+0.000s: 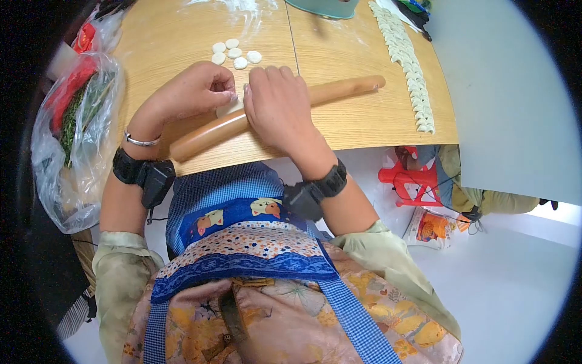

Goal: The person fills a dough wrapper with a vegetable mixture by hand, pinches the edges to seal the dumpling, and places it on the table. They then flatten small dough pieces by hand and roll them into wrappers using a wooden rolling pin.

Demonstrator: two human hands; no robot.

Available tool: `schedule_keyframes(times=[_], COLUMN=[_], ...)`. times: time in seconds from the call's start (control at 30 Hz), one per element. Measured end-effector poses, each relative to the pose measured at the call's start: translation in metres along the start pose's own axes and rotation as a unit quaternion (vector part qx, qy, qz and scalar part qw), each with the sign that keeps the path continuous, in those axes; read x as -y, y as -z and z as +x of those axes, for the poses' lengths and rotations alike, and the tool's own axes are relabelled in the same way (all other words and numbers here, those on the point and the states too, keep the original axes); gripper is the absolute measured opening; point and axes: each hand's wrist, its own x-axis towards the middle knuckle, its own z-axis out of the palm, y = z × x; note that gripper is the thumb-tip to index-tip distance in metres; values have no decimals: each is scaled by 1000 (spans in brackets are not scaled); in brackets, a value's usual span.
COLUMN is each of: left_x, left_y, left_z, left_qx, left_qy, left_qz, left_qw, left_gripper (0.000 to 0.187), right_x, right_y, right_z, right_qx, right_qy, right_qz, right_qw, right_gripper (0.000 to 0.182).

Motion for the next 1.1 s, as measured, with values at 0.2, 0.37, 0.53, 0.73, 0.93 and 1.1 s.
schedule_keyframes(times=[0.2,0.37,0.53,0.73,0.93,1.1], left_x=[-1,0,-2,4,0,2], left_y=[-2,-5,-3,-2,1,1], left_z=[0,0,-1,-2,-3,-3], left_qx=[-36,-47,-13,12,2,-9], left_qy=[-18,-21,-50,-63,-12,-21], left_qz=[15,1,42,-28,-23,6], left_qw=[999,999,998,998,1000,1000], left_gripper=[21,16,8,9,15,17], right_x=[-13,-10,6,9,0,-7], right_y=[-17,-12,10,15,-4,-15], right_z=[35,29,-7,-24,2,25], right_qx=[14,37,41,11,-7,-3], right_qy=[-11,-24,-13,-8,-1,-8], right_qz=[45,42,7,14,-3,37], right_qw=[999,998,999,1000,1000,999], right_gripper=[14,13,10,11,12,15])
